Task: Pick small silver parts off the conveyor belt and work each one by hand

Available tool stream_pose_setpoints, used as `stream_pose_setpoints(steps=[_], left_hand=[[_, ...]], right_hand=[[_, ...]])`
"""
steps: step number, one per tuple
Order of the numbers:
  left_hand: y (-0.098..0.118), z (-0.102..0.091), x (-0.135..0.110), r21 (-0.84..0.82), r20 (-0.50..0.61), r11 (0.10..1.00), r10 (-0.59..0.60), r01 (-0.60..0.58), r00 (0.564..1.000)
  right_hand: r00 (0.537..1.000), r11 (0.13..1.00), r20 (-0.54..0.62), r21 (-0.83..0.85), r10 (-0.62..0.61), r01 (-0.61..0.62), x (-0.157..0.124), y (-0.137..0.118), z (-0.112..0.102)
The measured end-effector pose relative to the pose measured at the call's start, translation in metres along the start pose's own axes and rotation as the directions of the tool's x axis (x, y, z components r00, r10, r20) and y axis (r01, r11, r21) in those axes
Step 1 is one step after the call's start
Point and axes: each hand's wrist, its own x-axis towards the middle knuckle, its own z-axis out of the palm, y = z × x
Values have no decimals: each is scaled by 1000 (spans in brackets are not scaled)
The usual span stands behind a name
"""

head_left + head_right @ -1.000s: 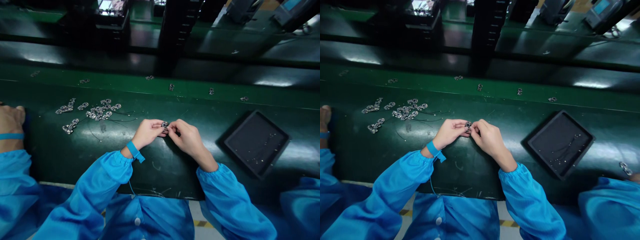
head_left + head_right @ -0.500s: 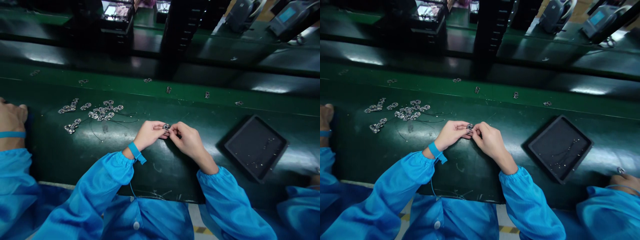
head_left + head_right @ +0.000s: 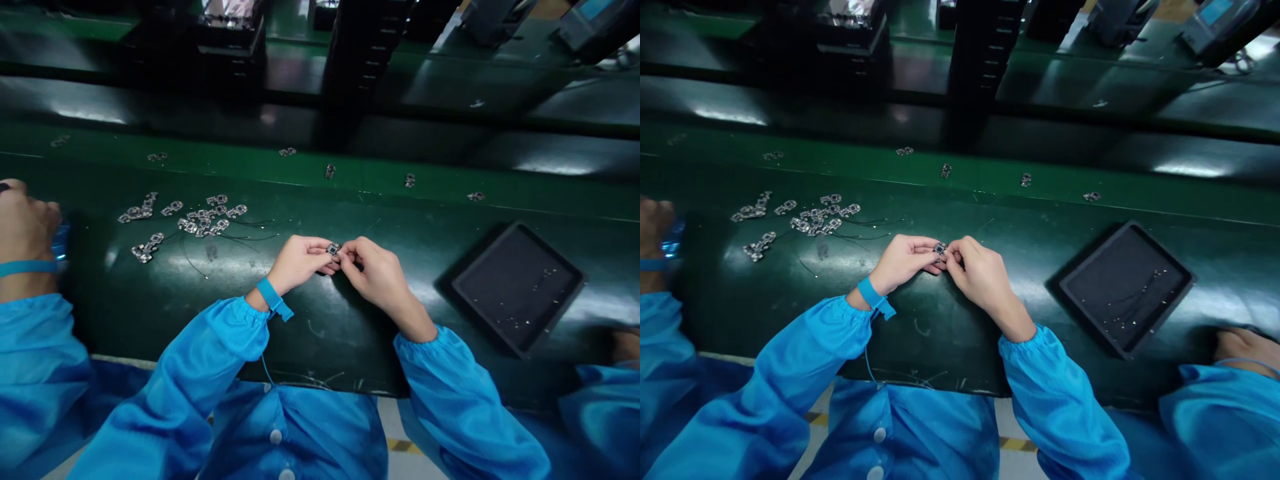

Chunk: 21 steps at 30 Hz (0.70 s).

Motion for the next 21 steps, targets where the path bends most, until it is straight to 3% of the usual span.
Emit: stream_pose_setpoints(steps=[8, 21], left_hand=[[0, 0, 0, -17, -40, 1000, 5, -6, 999], [1, -3, -1, 36, 43, 999, -2, 0, 999]], right_hand=[[1000, 1000, -17, -4, 18, -18, 1, -3, -4], [997, 996, 1, 33, 80, -80, 2, -1, -3]])
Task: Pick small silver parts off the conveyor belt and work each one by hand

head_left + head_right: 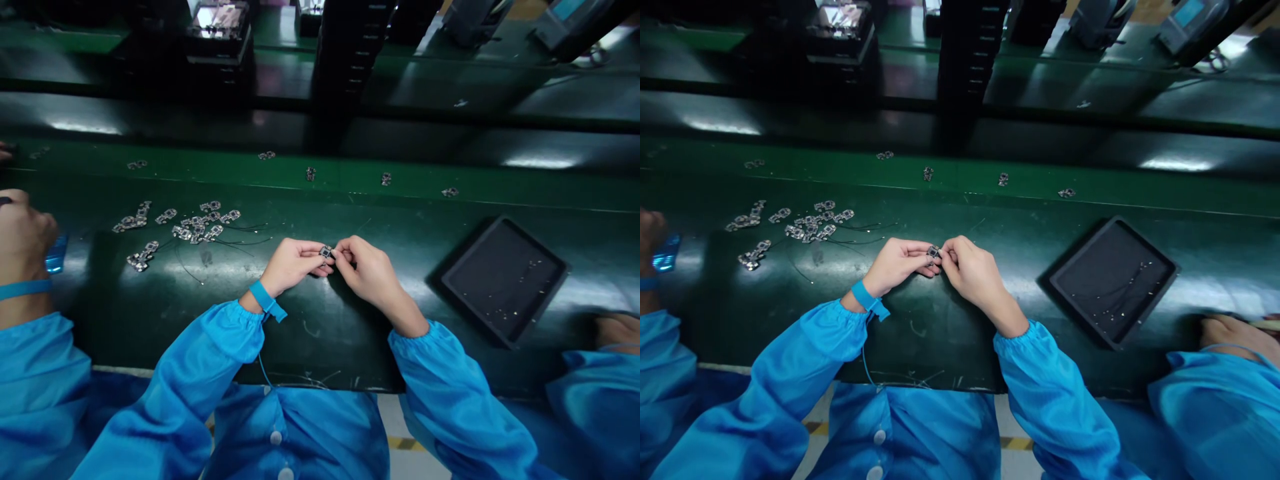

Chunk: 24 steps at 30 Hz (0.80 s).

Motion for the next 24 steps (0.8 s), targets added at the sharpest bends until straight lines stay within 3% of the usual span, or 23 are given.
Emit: stream_pose_setpoints(steps=[14, 24], left_hand=[[-1, -1, 0, -32, -17, 999, 4, -5, 1000], [0, -4, 0, 83, 50, 996, 19, -24, 999]], right_hand=[[999, 999, 10, 35, 38, -38, 0, 0, 2], [997, 992, 2, 102, 76, -75, -2, 1, 3]])
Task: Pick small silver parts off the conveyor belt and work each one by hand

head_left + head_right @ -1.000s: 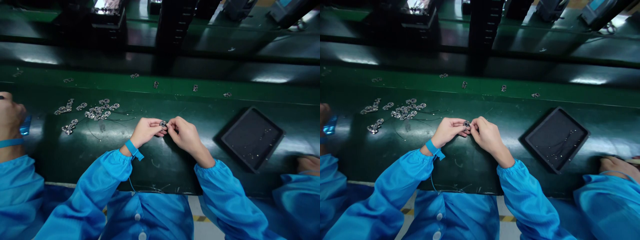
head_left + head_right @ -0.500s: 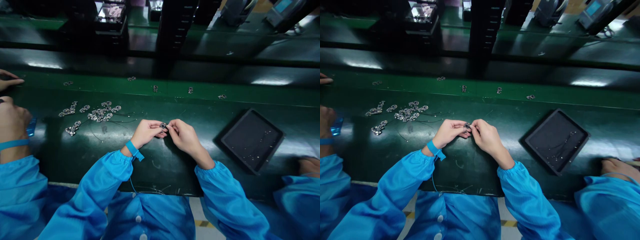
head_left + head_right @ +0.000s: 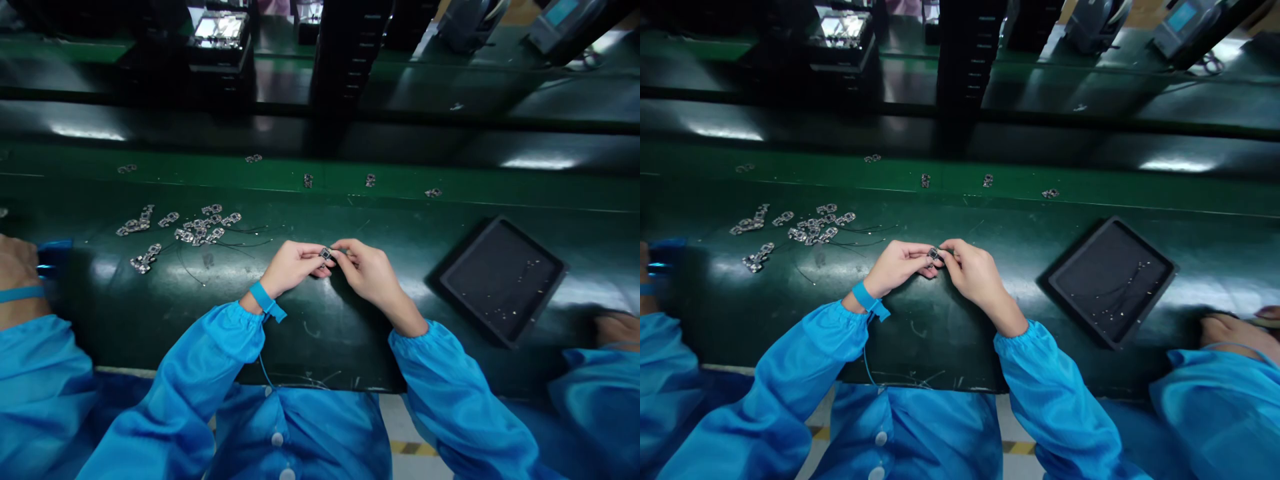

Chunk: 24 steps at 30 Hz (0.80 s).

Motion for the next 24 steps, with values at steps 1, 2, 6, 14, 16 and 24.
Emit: stream_pose_setpoints(steps=[1, 2, 6, 14, 16, 24], left_hand=[[0, 0, 0, 25, 7, 1000, 7, -7, 1000], [-1, 0, 1, 53, 13, 999, 12, -12, 1000], [-2, 0, 1, 153, 30, 988, 23, -27, 999], [-6, 0, 1, 195, 55, 980, 20, -31, 998], [-8, 1, 2, 139, 30, 990, 12, -16, 999], [-10, 1, 9, -211, -177, 977, -20, -18, 984]], right_hand=[[1000, 1000, 1, 5, -10, 10, 0, 0, 0], [1000, 1000, 2, 5, -19, 19, -1, -1, 0], [999, 999, 1, -22, -35, 35, -2, -1, -1], [1000, 1000, 3, -10, -11, 11, -1, -3, -2], [1000, 1000, 13, 15, 23, -23, 1, -3, -3], [995, 994, -58, -80, 75, -80, 86, 12, -8]])
